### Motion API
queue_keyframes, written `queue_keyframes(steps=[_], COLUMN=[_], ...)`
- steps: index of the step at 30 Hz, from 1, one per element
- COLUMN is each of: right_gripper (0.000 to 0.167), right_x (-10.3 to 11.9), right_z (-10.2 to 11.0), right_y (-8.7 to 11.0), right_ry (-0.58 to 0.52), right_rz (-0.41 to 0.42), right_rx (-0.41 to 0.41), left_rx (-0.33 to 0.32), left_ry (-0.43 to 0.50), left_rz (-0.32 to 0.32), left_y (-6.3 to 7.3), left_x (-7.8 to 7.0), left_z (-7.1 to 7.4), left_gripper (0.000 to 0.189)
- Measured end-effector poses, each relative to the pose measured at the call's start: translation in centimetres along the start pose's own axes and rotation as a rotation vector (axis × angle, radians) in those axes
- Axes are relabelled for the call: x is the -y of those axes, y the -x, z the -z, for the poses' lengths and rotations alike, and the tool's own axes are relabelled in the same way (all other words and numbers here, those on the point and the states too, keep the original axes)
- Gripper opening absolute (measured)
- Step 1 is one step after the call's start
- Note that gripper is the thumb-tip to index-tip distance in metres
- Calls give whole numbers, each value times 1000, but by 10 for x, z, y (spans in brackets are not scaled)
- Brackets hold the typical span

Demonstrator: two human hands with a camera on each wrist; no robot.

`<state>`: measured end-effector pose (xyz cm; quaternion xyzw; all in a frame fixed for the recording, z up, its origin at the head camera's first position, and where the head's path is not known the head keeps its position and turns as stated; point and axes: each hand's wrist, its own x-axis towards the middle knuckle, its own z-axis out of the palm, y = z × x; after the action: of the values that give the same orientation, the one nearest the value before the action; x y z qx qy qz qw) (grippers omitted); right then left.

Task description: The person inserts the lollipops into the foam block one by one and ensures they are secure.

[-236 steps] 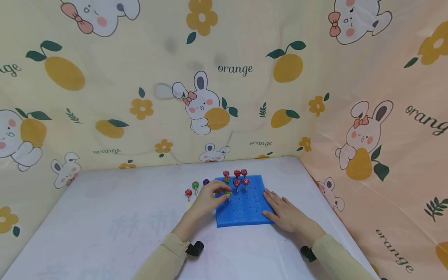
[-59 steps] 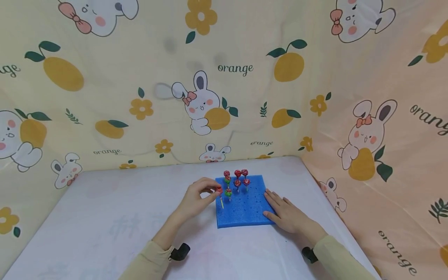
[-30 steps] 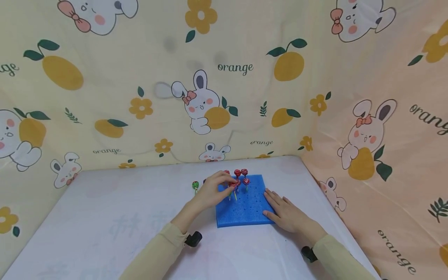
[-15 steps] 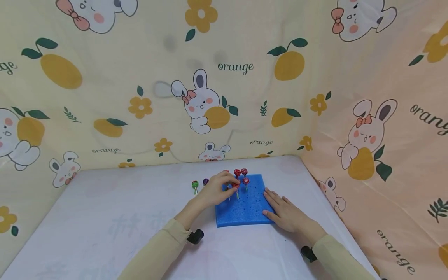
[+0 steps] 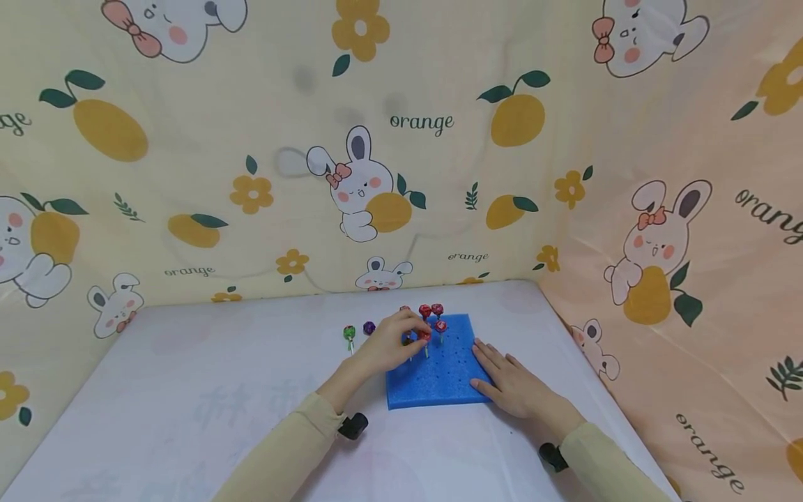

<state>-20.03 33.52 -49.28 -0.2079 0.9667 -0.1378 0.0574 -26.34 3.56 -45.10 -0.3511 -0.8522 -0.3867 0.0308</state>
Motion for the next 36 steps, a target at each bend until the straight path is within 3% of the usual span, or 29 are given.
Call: queue_keyframes(steps=[22, 36], right_gripper=[80, 79], right_x=[1, 1], right_z=[0, -1], right_y=[0, 0], right_ry=[8, 7], right_rz=[-1, 6], right_rx=[-3, -11], left_rx=[-49, -40], left_ry=[-23, -30], left_rz=[-3, 22], left_y=[0, 0], left_x=[-2, -2], left_z=[-5, -8], left_gripper=[21, 20])
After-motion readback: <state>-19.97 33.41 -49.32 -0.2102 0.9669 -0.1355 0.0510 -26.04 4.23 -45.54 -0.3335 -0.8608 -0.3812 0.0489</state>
